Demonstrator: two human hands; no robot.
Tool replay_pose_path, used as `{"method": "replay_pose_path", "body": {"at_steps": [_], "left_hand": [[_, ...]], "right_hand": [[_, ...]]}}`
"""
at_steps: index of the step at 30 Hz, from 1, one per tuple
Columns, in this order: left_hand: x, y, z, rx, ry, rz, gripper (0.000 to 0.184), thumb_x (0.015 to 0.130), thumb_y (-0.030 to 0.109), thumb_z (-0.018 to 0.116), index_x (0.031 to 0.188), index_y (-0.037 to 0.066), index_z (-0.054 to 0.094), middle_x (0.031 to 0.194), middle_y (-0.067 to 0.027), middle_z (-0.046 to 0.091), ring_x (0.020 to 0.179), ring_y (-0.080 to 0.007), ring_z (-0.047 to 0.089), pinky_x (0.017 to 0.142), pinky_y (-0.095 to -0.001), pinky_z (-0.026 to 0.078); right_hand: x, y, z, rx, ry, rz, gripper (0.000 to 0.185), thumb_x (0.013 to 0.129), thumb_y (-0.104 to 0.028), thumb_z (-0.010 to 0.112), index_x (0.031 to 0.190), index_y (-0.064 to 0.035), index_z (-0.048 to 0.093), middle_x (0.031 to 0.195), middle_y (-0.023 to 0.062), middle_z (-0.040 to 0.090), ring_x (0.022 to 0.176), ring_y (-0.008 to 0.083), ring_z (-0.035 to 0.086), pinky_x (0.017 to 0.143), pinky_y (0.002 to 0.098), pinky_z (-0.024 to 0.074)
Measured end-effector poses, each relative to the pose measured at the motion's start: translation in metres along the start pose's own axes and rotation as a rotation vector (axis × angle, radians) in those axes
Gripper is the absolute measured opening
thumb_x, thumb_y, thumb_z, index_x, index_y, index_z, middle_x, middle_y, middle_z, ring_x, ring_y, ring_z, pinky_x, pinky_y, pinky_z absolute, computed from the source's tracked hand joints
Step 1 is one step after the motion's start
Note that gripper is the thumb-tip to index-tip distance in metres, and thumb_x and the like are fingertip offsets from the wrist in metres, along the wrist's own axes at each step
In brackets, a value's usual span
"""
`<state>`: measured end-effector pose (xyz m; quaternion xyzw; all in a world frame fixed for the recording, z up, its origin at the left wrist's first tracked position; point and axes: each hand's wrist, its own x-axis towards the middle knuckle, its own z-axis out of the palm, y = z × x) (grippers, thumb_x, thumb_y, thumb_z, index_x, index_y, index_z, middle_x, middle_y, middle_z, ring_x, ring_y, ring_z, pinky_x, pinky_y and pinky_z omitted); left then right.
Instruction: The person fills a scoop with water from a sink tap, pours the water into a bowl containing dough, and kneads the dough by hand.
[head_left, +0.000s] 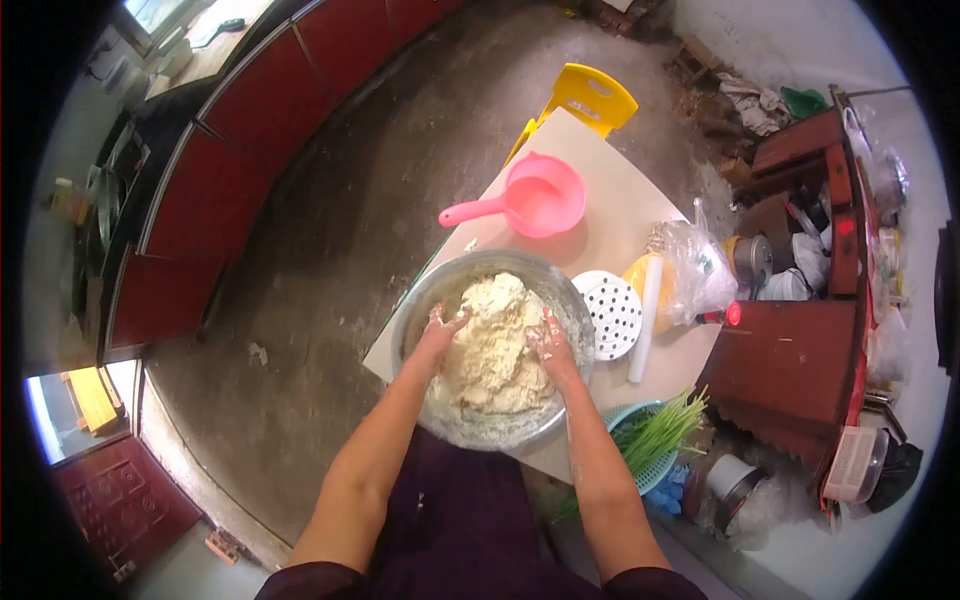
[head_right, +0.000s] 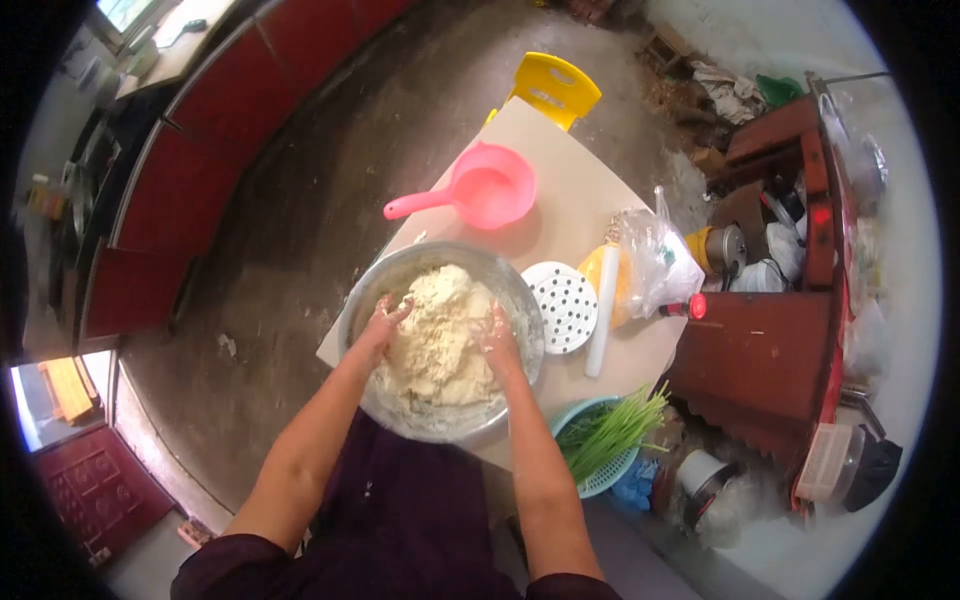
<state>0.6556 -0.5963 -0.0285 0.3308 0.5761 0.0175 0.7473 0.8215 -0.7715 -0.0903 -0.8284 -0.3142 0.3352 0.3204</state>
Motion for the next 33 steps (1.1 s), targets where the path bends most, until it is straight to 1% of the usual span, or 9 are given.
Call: {"method": "replay_pose_path", "body": {"at_steps": [4,5,9,12,15,19,23,27,33], "left_hand": [[0.07,-0.005,0.015,0.291,-0.168,-0.073,0.109,0.067,0.038,0.078,0.145,0.003,0.011,0.14,-0.0227,0.034,0.119,-0.0322,0.046,0.086,-0.0431,0.046],[0.08,-0.015,0.025,0.347,-0.064,0.068,0.105,0.066,0.027,0.08,0.143,-0.001,0.015,0.129,-0.0212,0.048,0.107,-0.0279,0.056,0.077,-0.0374,0.05],[0.098,-0.034,0.027,0.228,-0.066,0.272,0.083,0.064,0.014,0.079,0.132,-0.003,0.035,0.112,-0.016,0.061,0.097,-0.0238,0.061,0.079,-0.0328,0.049],[0.084,-0.039,0.023,0.402,0.022,0.423,0.065,0.061,0.013,0.078,0.119,0.002,0.05,0.11,-0.0158,0.062,0.097,-0.0274,0.061,0.084,-0.035,0.048],[0.044,-0.043,0.016,0.474,0.011,0.666,0.06,0.06,0.011,0.076,0.114,0.006,0.053,0.11,-0.0181,0.06,0.098,-0.0328,0.059,0.085,-0.0383,0.046],[-0.011,-0.056,0.007,0.768,0.071,1.073,0.053,0.057,0.009,0.074,0.107,0.008,0.057,0.111,-0.0161,0.056,0.102,-0.0381,0.053,0.088,-0.0443,0.043],[-0.037,-0.068,-0.016,1.14,-0.151,1.427,0.043,0.06,0.012,0.069,0.103,0.016,0.06,0.114,-0.0153,0.052,0.105,-0.0372,0.05,0.087,-0.0485,0.041],[-0.043,-0.085,-0.029,1.413,-0.332,1.563,0.036,0.067,0.012,0.062,0.102,0.021,0.061,0.114,-0.0131,0.052,0.11,-0.0347,0.048,0.089,-0.0504,0.041],[-0.101,-0.064,-0.027,1.366,-0.376,1.178,0.035,0.071,0.013,0.063,0.106,0.016,0.059,0.119,-0.0131,0.049,0.115,-0.0359,0.044,0.095,-0.0512,0.038]], "right_hand": [[0.044,-0.012,-0.013,-0.069,-0.264,0.112,0.099,0.068,-0.039,0.078,0.143,-0.002,0.024,0.141,0.0223,0.035,0.13,0.0339,0.036,0.105,0.036,0.032],[0.047,-0.011,-0.007,-0.152,-0.181,0.058,0.101,0.062,-0.036,0.082,0.141,-0.0024,0.03,0.134,0.0217,0.045,0.124,0.0326,0.044,0.101,0.0358,0.0364],[0.06,-0.029,-0.016,0.089,-0.231,0.253,0.076,0.058,-0.02,0.083,0.126,-0.0048,0.052,0.115,0.0186,0.06,0.106,0.0257,0.057,0.092,0.0327,0.0427],[0.047,0.002,-0.001,-0.036,-0.044,0.073,0.076,0.055,-0.007,0.081,0.124,-0.0002,0.05,0.109,0.0133,0.062,0.102,0.0187,0.058,0.086,0.0298,0.0446],[0.017,0.009,-0.009,0.179,-0.032,-0.051,0.062,0.058,-0.015,0.08,0.114,-0.0017,0.056,0.112,0.015,0.059,0.102,0.0257,0.056,0.092,0.0315,0.0421],[-0.044,-0.037,-0.052,0.232,-0.173,-0.175,0.063,0.06,-0.011,0.079,0.115,-0.0011,0.049,0.114,0.0121,0.049,0.111,0.0266,0.048,0.095,0.0328,0.04],[-0.07,-0.037,-0.05,0.778,-0.13,0.198,0.09,0.057,-0.014,0.082,0.133,-0.0093,0.034,0.121,0.0123,0.039,0.115,0.0307,0.044,0.1,0.0359,0.0375],[-0.058,-0.059,-0.063,-0.143,-0.266,-0.204,0.112,0.054,-0.019,0.083,0.146,-0.0191,0.02,0.137,0.0173,0.03,0.124,0.0368,0.038,0.103,0.0408,0.0356],[-0.066,-0.085,-0.056,-0.525,-0.49,0.035,0.099,0.061,-0.021,0.076,0.145,-0.0221,0.023,0.151,0.0208,0.011,0.13,0.044,0.032,0.102,0.0455,0.0365]]}}
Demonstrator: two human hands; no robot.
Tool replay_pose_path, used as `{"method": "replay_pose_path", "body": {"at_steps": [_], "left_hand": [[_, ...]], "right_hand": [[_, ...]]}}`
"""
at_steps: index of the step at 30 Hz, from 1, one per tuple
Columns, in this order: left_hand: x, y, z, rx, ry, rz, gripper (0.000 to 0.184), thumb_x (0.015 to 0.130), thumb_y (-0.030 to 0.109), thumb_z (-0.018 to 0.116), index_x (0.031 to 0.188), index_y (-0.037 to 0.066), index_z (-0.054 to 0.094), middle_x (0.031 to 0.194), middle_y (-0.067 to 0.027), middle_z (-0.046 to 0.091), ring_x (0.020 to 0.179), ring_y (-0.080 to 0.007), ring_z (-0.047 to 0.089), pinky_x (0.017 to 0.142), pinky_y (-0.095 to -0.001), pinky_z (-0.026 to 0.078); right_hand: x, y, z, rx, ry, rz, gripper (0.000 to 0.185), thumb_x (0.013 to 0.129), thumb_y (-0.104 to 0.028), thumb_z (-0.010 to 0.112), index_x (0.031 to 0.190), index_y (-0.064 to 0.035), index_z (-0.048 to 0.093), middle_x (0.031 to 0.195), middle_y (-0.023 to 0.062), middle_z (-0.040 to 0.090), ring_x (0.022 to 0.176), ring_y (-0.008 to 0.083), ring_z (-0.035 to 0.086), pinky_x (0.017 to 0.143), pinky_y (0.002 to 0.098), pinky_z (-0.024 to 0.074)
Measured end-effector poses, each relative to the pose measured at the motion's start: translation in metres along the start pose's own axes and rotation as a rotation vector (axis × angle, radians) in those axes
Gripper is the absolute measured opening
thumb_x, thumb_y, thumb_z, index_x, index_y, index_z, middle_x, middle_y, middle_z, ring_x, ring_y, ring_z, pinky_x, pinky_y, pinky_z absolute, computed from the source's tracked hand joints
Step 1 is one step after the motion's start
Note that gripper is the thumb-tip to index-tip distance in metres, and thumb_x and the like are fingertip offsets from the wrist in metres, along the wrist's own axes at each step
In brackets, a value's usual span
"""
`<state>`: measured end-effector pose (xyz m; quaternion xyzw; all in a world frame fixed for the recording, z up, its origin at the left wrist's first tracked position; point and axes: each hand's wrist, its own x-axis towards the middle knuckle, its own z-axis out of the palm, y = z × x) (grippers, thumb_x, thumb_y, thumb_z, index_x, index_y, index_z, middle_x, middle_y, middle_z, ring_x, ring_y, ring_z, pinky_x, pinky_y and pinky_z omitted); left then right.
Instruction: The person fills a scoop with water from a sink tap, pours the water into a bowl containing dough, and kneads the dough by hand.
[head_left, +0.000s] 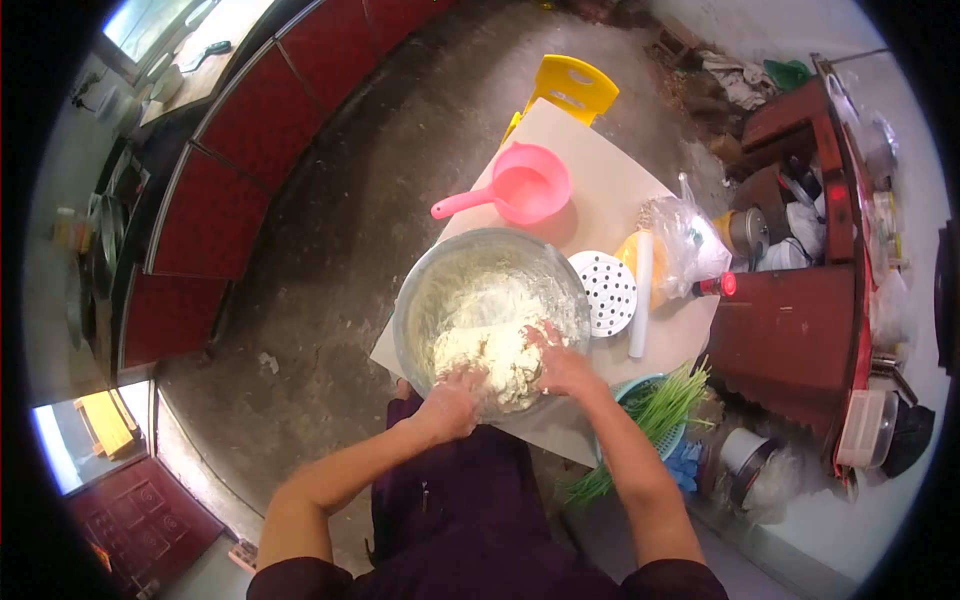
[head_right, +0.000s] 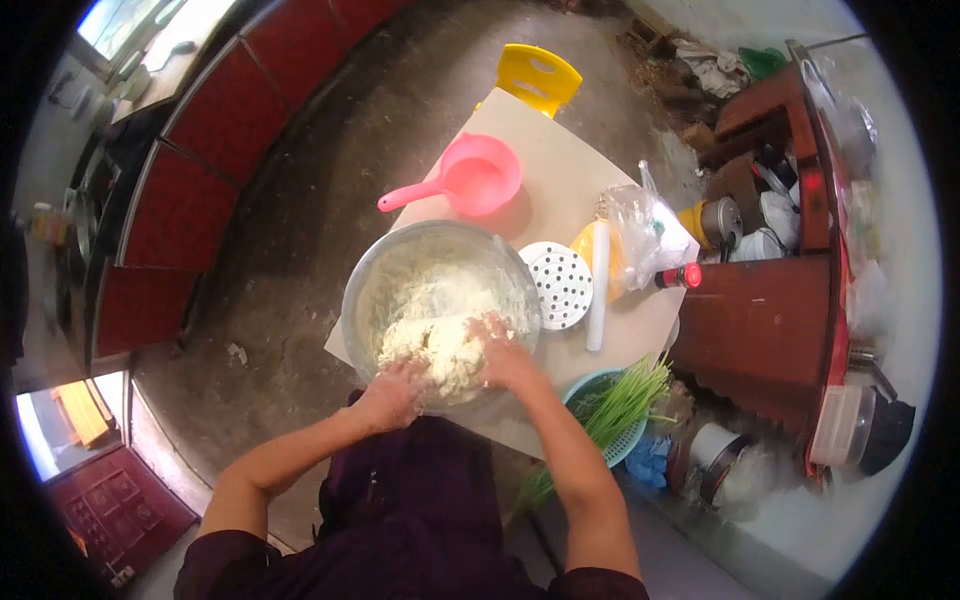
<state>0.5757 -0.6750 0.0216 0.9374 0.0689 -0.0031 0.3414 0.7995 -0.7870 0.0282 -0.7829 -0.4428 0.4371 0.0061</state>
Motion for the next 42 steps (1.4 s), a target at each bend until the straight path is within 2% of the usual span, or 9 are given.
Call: {"method": "replay_pose_path", "body": {"at_steps": [4,7,14,22,29,33,38,41,42], "left_hand": [[0.024,0.01,-0.015,-0.3,0.143,-0.336,0.038,0.072,0.018,0.065,0.109,0.013,0.058,0.122,-0.0143,0.048,0.12,-0.035,0.041,0.097,-0.0497,0.037],[0.051,0.018,0.012,-0.036,0.214,-0.463,0.046,0.074,0.029,0.061,0.117,0.012,0.058,0.127,-0.014,0.047,0.124,-0.0383,0.038,0.098,-0.0539,0.034],[0.073,-0.02,0.072,0.135,0.209,-0.373,0.06,0.07,0.043,0.06,0.123,0.016,0.056,0.137,-0.0133,0.041,0.131,-0.0386,0.029,0.102,-0.0605,0.024],[0.173,-0.099,0.056,0.172,0.34,-0.53,0.034,0.079,0.038,0.054,0.095,0.01,0.064,0.093,-0.0148,0.062,0.091,-0.0321,0.058,0.081,-0.048,0.042],[0.194,-0.14,0.063,0.007,0.111,-0.653,0.042,0.087,0.043,0.045,0.09,0.005,0.065,0.087,-0.019,0.065,0.08,-0.0344,0.063,0.07,-0.0458,0.047],[0.145,-0.088,0.042,0.224,0.462,-0.343,0.031,0.083,0.037,0.052,0.087,0.008,0.061,0.083,-0.0134,0.062,0.079,-0.0312,0.06,0.069,-0.0435,0.046],[0.088,-0.032,-0.009,-0.01,0.599,-0.199,0.02,0.069,0.023,0.06,0.083,0.008,0.061,0.082,-0.0095,0.059,0.076,-0.0297,0.058,0.069,-0.044,0.043],[0.076,-0.023,-0.021,0.038,0.678,-0.097,0.029,0.067,0.031,0.067,0.085,0.01,0.061,0.085,-0.009,0.057,0.079,-0.0306,0.056,0.07,-0.0438,0.043],[0.069,-0.027,-0.015,0.032,0.568,-0.103,0.032,0.067,0.031,0.069,0.092,0.011,0.063,0.1,-0.0097,0.057,0.093,-0.0323,0.055,0.078,-0.045,0.042]], "right_hand": [[0.0,0.0,0.048,-0.029,0.141,0.097,0.095,0.063,-0.019,0.072,0.144,-0.0201,0.024,0.15,0.02,0.013,0.126,0.0438,0.037,0.1,0.0462,0.0391],[0.004,0.004,0.069,-0.032,0.183,0.118,0.098,0.059,-0.021,0.073,0.144,-0.0169,0.024,0.149,0.0224,0.014,0.125,0.0436,0.038,0.097,0.0461,0.0411],[0.03,0.026,0.085,-0.036,0.343,0.018,0.085,0.063,-0.028,0.074,0.137,-0.0179,0.034,0.141,0.0217,0.028,0.115,0.0445,0.046,0.089,0.048,0.0458],[0.114,0.037,0.022,0.224,0.289,0.16,0.07,0.064,-0.013,0.071,0.128,-0.017,0.045,0.13,0.0163,0.044,0.1,0.0387,0.057,0.081,0.047,0.0482],[0.118,0.029,0.024,0.386,0.373,0.237,0.064,0.067,-0.013,0.07,0.127,-0.0127,0.046,0.12,0.0199,0.051,0.098,0.0406,0.057,0.081,0.0464,0.0469],[0.053,-0.008,0.042,0.347,0.622,0.178,0.065,0.062,-0.007,0.072,0.123,-0.0089,0.048,0.114,0.0201,0.052,0.096,0.04,0.056,0.082,0.0454,0.0467],[-0.005,-0.052,0.068,0.341,0.852,0.119,0.062,0.058,-0.008,0.076,0.116,-0.0044,0.052,0.113,0.0185,0.051,0.101,0.0395,0.054,0.084,0.0457,0.0461],[-0.011,-0.059,0.089,0.316,0.98,0.088,0.058,0.066,-0.017,0.071,0.12,-0.0084,0.05,0.12,0.0207,0.049,0.106,0.0417,0.051,0.084,0.0508,0.0441],[0.0,-0.055,0.105,0.304,1.018,0.092,0.064,0.065,-0.018,0.072,0.123,-0.0089,0.047,0.123,0.0218,0.046,0.107,0.0416,0.051,0.087,0.05,0.0435]]}}
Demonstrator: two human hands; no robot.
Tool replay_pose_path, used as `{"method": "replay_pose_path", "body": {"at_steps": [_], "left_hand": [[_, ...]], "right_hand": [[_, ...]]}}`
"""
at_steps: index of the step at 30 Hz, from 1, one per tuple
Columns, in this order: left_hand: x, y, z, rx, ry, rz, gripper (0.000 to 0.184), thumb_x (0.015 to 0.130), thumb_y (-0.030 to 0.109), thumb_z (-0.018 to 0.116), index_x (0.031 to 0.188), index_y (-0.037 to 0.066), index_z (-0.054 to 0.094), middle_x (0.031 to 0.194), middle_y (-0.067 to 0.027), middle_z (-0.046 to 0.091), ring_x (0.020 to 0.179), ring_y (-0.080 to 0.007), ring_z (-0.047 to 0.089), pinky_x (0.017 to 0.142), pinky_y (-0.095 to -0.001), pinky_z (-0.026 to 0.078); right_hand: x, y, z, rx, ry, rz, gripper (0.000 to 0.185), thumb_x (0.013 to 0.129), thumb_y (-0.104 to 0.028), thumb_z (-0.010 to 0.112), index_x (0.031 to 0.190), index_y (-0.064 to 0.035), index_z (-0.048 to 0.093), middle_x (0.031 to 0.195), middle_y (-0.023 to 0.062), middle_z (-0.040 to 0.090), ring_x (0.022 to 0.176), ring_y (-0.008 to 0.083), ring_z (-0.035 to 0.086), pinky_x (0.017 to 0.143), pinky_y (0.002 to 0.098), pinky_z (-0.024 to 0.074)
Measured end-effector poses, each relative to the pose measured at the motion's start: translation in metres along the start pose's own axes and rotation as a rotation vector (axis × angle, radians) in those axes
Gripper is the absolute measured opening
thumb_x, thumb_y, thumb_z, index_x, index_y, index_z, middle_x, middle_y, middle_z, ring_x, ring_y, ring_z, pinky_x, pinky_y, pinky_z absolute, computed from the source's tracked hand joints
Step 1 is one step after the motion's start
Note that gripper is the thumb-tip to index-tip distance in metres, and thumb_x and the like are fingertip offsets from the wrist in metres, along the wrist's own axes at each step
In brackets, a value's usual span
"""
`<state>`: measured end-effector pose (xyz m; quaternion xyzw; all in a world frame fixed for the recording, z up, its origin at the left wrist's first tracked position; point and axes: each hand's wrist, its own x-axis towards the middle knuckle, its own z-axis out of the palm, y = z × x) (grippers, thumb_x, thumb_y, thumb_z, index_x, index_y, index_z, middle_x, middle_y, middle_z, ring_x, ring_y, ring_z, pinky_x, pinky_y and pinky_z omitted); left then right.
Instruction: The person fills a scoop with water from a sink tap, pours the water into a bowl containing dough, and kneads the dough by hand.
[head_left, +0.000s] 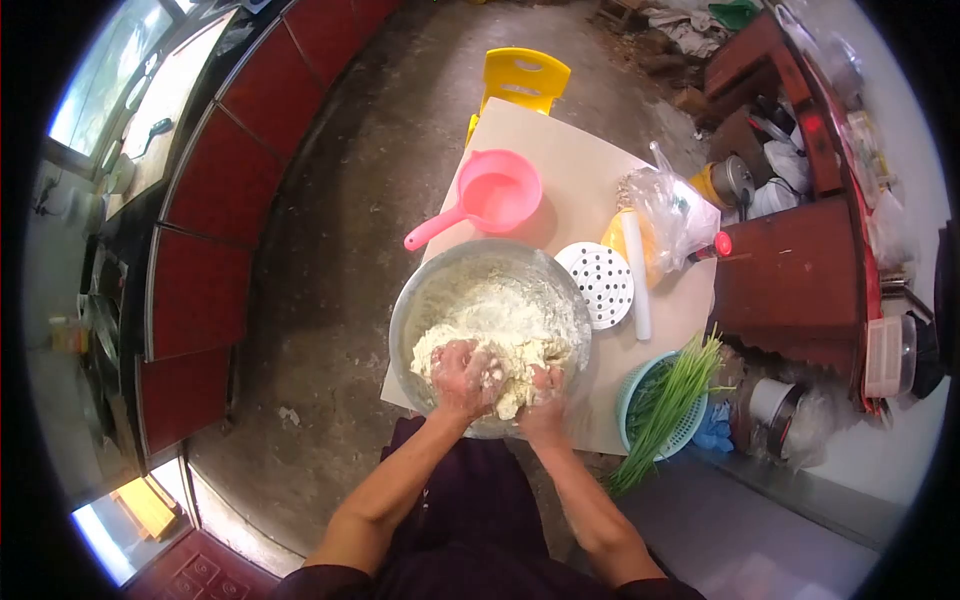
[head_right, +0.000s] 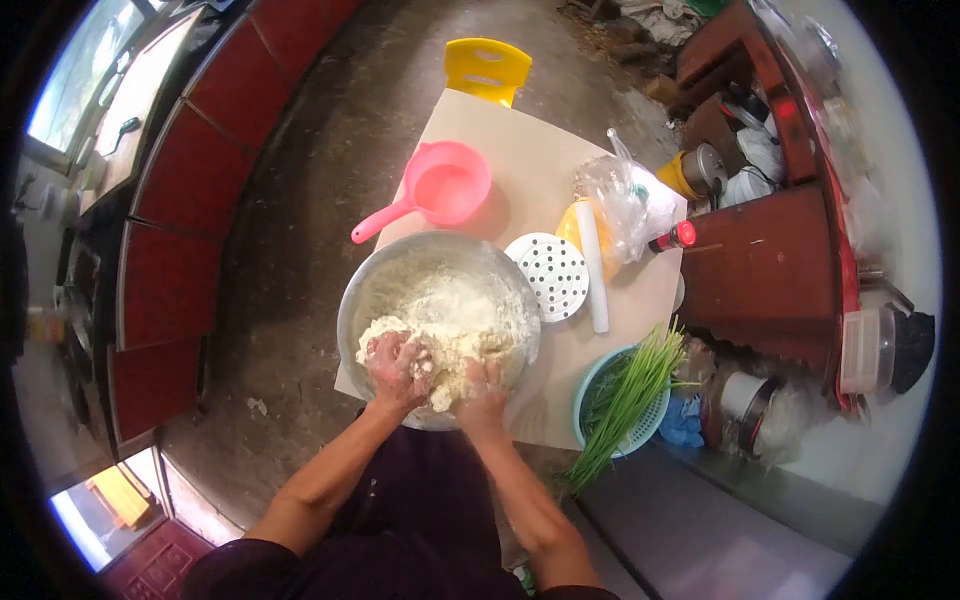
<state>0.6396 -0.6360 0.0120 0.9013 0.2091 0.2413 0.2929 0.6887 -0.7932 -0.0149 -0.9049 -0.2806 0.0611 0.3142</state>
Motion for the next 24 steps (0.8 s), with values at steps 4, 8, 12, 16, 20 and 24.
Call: {"method": "replay_pose_path", "body": {"at_steps": [4,8,12,16,20,24], "left_hand": [[-0.031,-0.031,0.015,0.091,-0.33,0.081,0.037,0.068,0.026,0.069,0.104,0.018,0.065,0.13,-0.0087,0.048,0.121,-0.0343,0.042,0.097,-0.0531,0.034],[-0.026,-0.024,0.001,0.047,-0.405,-0.117,0.03,0.067,0.023,0.069,0.096,0.015,0.067,0.122,-0.0083,0.053,0.119,-0.0333,0.044,0.097,-0.0536,0.033],[0.012,-0.017,0.0,0.032,-0.458,-0.126,0.034,0.071,0.027,0.067,0.101,0.013,0.066,0.125,-0.0104,0.052,0.121,-0.0359,0.042,0.097,-0.0548,0.033],[0.005,-0.024,0.033,0.258,-0.483,-0.066,0.049,0.08,0.04,0.057,0.122,0.015,0.056,0.135,-0.0143,0.043,0.13,-0.0373,0.032,0.099,-0.0586,0.029],[-0.007,-0.037,0.06,0.242,-0.487,-0.091,0.051,0.078,0.041,0.057,0.121,0.015,0.057,0.133,-0.0147,0.045,0.127,-0.0391,0.035,0.099,-0.0587,0.029],[0.042,-0.042,0.081,0.221,-0.596,-0.168,0.044,0.077,0.041,0.056,0.111,0.013,0.061,0.117,-0.0131,0.054,0.119,-0.0357,0.043,0.095,-0.0574,0.032]], "right_hand": [[-0.006,0.005,0.012,-0.183,-0.407,0.18,0.075,0.067,-0.025,0.072,0.134,-0.0138,0.039,0.138,0.0247,0.035,0.119,0.0423,0.044,0.095,0.0479,0.0406],[0.0,0.006,-0.027,-0.128,-0.608,0.2,0.084,0.066,-0.033,0.075,0.138,-0.0168,0.036,0.146,0.0219,0.025,0.127,0.041,0.036,0.101,0.0442,0.0366],[0.014,0.013,-0.03,-0.174,-0.499,0.149,0.089,0.066,-0.035,0.075,0.141,-0.0191,0.031,0.147,0.0188,0.022,0.134,0.0401,0.023,0.107,0.0501,0.0271],[0.067,0.0,-0.016,-0.376,-0.63,-0.024,0.096,0.062,-0.035,0.076,0.143,-0.0238,0.027,0.148,0.0174,0.019,0.138,0.0424,0.009,0.108,0.0577,0.0176],[0.066,0.038,0.023,-0.351,-0.622,-0.013,0.099,0.057,-0.032,0.077,0.143,-0.0269,0.029,0.146,0.0171,0.022,0.136,0.0445,0.012,0.108,0.0574,0.0174],[0.1,0.051,0.029,-0.295,-0.644,0.061,0.088,0.057,-0.026,0.075,0.137,-0.0243,0.038,0.14,0.0153,0.032,0.129,0.0418,0.027,0.107,0.0522,0.0256]]}}
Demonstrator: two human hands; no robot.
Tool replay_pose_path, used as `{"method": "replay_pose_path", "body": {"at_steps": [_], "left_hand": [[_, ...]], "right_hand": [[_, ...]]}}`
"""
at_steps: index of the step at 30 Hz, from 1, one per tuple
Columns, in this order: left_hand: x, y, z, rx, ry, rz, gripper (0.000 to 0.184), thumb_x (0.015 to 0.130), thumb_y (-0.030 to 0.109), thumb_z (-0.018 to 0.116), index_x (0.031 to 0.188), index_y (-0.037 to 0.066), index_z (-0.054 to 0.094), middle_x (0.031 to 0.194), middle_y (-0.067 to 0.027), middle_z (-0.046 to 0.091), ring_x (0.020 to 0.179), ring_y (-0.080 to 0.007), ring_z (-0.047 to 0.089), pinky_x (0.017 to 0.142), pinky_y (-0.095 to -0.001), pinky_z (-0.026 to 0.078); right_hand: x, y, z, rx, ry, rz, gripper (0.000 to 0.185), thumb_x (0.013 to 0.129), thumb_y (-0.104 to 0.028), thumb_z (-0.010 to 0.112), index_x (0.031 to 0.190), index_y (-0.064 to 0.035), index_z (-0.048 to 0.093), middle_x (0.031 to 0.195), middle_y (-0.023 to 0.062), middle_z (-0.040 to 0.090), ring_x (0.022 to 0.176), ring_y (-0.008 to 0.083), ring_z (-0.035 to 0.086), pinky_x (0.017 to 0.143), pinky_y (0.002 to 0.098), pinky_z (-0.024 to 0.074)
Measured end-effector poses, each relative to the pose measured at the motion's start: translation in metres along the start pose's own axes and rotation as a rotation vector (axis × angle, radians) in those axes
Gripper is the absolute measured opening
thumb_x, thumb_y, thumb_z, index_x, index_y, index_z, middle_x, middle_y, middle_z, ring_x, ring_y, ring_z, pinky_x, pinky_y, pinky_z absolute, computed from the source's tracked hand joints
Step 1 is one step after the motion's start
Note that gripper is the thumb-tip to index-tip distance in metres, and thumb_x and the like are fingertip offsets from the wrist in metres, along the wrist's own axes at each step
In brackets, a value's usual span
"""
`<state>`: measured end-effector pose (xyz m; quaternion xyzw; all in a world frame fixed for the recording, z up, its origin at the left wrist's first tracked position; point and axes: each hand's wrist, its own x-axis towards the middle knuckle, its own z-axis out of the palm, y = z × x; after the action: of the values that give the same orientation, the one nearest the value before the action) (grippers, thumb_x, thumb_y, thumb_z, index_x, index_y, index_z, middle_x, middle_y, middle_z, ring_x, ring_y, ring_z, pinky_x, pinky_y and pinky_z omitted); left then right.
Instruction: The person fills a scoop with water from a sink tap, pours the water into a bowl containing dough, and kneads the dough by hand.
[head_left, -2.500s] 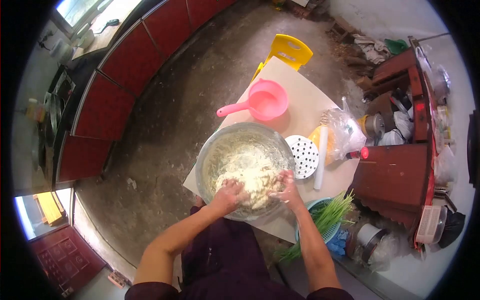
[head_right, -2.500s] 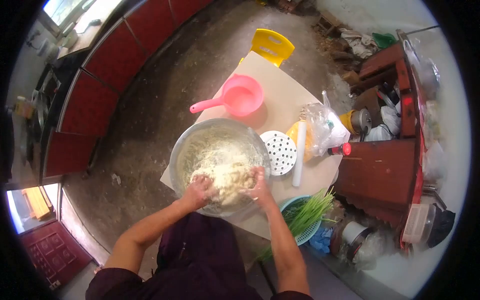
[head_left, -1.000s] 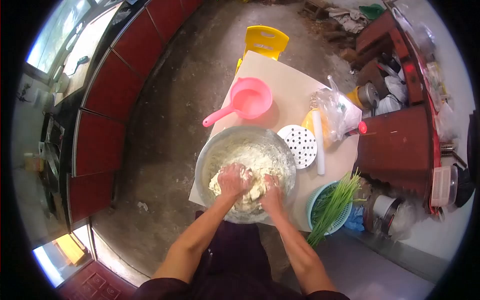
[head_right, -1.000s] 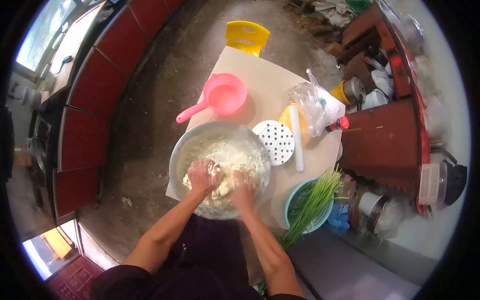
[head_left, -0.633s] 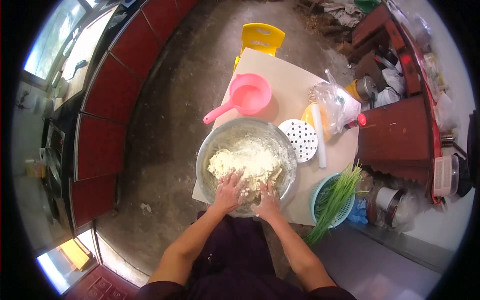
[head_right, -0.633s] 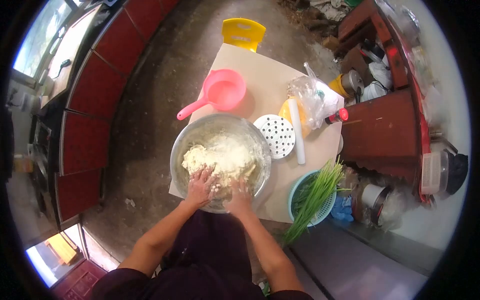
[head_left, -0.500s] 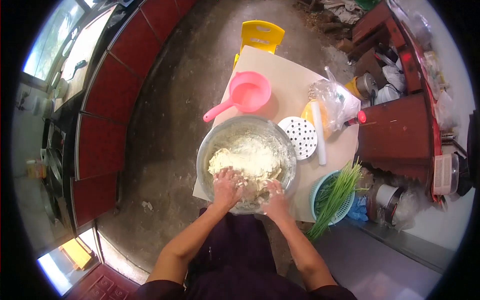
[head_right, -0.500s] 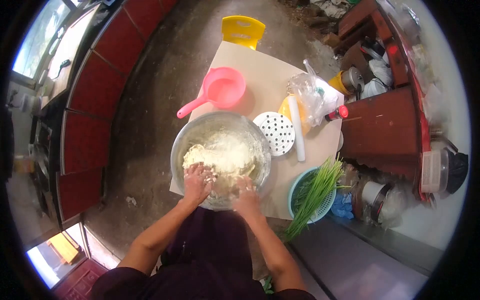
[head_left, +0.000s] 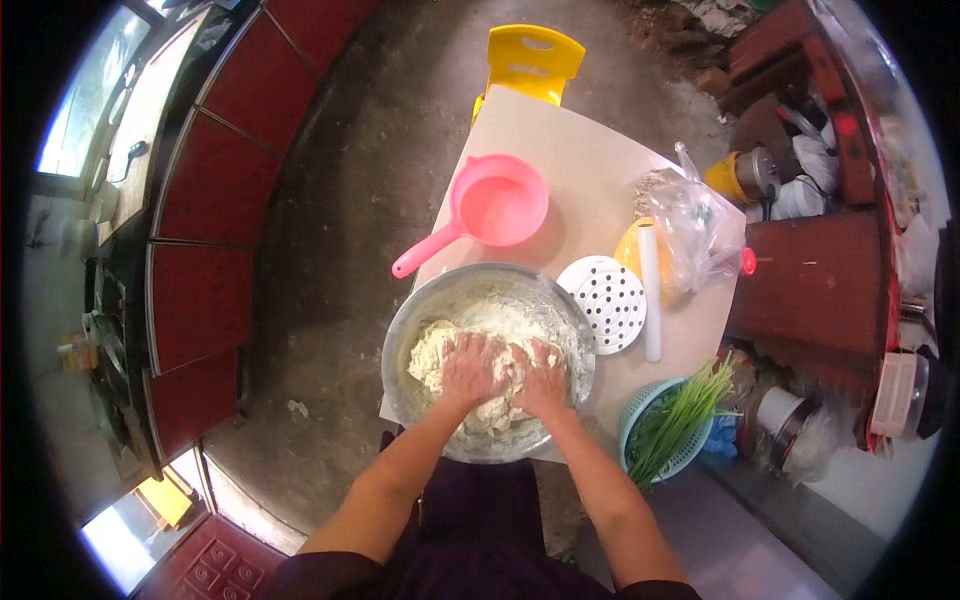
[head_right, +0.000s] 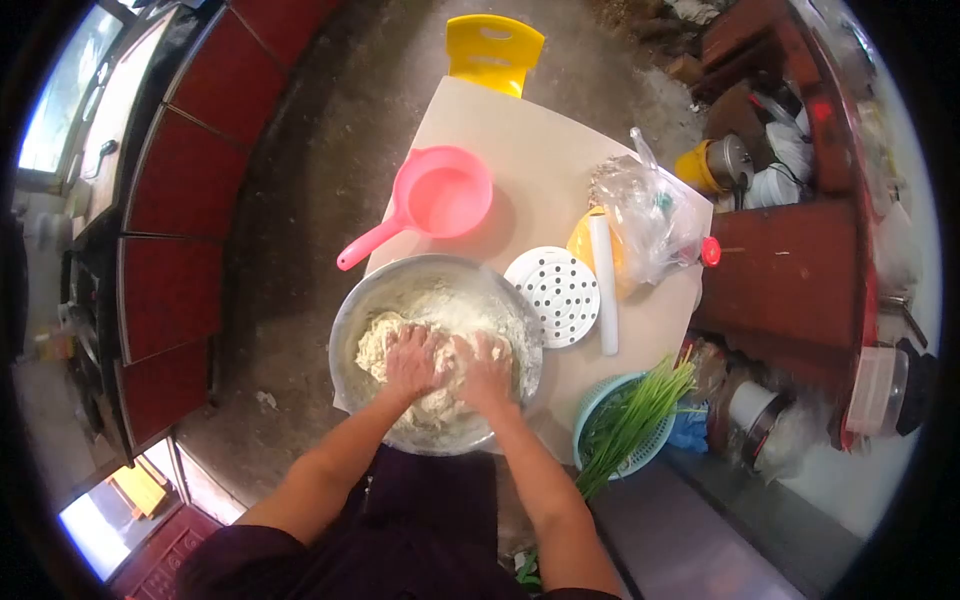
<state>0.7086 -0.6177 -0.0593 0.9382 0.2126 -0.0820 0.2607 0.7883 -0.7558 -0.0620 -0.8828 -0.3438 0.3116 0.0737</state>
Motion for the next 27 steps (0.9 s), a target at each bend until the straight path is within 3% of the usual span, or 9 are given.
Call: {"method": "replay_pose_path", "body": {"at_steps": [4,8,13,15,19,22,25,26,27], "left_hand": [[0.057,-0.015,0.008,0.044,0.074,-0.014,0.04,0.079,0.044,0.053,0.098,0.011,0.065,0.098,-0.0135,0.062,0.104,-0.0324,0.055,0.089,-0.0532,0.038],[0.096,-0.02,0.018,-0.002,0.001,-0.161,0.044,0.082,0.048,0.049,0.091,0.008,0.067,0.086,-0.0156,0.064,0.085,-0.0332,0.062,0.083,-0.0481,0.043],[0.059,-0.013,0.0,0.034,0.192,-0.026,0.036,0.079,0.041,0.053,0.079,0.008,0.066,0.077,-0.0118,0.063,0.076,-0.0302,0.061,0.076,-0.044,0.045],[0.021,-0.013,-0.003,0.06,0.406,0.155,0.026,0.074,0.034,0.058,0.073,0.008,0.065,0.072,-0.01,0.063,0.073,-0.0276,0.06,0.071,-0.0425,0.045],[-0.032,-0.003,-0.039,-0.049,0.513,0.195,0.015,0.069,0.026,0.059,0.069,0.011,0.061,0.068,-0.0063,0.057,0.068,-0.0252,0.056,0.069,-0.0395,0.043],[-0.049,0.006,-0.061,-0.106,0.568,0.226,0.015,0.068,0.025,0.059,0.072,0.011,0.061,0.074,-0.0061,0.058,0.073,-0.026,0.056,0.071,-0.0418,0.042],[-0.057,0.005,-0.044,-0.082,0.595,0.296,0.019,0.067,0.025,0.06,0.08,0.011,0.061,0.085,-0.0071,0.058,0.085,-0.0281,0.054,0.074,-0.0445,0.04],[-0.065,-0.004,-0.03,-0.072,0.362,0.266,0.026,0.069,0.024,0.063,0.092,0.013,0.063,0.101,-0.007,0.058,0.102,-0.0313,0.051,0.082,-0.0495,0.039],[-0.068,-0.009,-0.026,-0.056,0.316,0.277,0.027,0.07,0.025,0.064,0.094,0.013,0.063,0.104,-0.0063,0.058,0.103,-0.0311,0.051,0.084,-0.049,0.039]], "right_hand": [[0.04,0.006,-0.03,0.106,-0.105,0.036,0.082,0.056,-0.021,0.072,0.133,-0.0207,0.044,0.135,0.0146,0.038,0.118,0.0368,0.045,0.096,0.0437,0.0413],[0.065,0.018,-0.028,0.153,-0.105,0.08,0.078,0.061,-0.023,0.07,0.134,-0.0179,0.043,0.133,0.0172,0.041,0.108,0.0394,0.053,0.092,0.0453,0.0439],[0.025,-0.005,-0.03,0.195,0.003,0.08,0.074,0.058,-0.019,0.072,0.129,-0.0166,0.049,0.128,0.0123,0.046,0.107,0.0368,0.053,0.091,0.0449,0.0441],[-0.019,-0.023,-0.03,0.202,0.126,0.016,0.069,0.056,-0.018,0.072,0.123,-0.0164,0.055,0.124,0.0111,0.048,0.106,0.036,0.054,0.09,0.0455,0.0441],[-0.069,-0.043,-0.015,0.129,0.418,-0.115,0.058,0.055,-0.017,0.072,0.112,-0.0176,0.063,0.117,0.0092,0.051,0.103,0.0337,0.053,0.086,0.0444,0.0453],[-0.086,-0.054,-0.023,0.096,0.631,-0.204,0.051,0.057,-0.015,0.07,0.107,-0.0175,0.064,0.113,0.0086,0.053,0.102,0.0323,0.051,0.087,0.0437,0.0438],[-0.08,-0.043,0.016,-0.039,0.788,-0.197,0.062,0.059,-0.019,0.072,0.119,-0.0172,0.058,0.121,0.0111,0.051,0.112,0.0332,0.046,0.097,0.0468,0.0369],[-0.081,-0.038,0.029,-0.104,0.655,-0.156,0.066,0.06,-0.021,0.072,0.123,-0.0177,0.054,0.124,0.012,0.049,0.116,0.0336,0.044,0.099,0.0475,0.0341],[-0.083,-0.036,0.034,-0.166,0.524,-0.116,0.071,0.061,-0.023,0.072,0.128,-0.0183,0.05,0.128,0.013,0.048,0.12,0.0341,0.041,0.101,0.0481,0.0313]]}}
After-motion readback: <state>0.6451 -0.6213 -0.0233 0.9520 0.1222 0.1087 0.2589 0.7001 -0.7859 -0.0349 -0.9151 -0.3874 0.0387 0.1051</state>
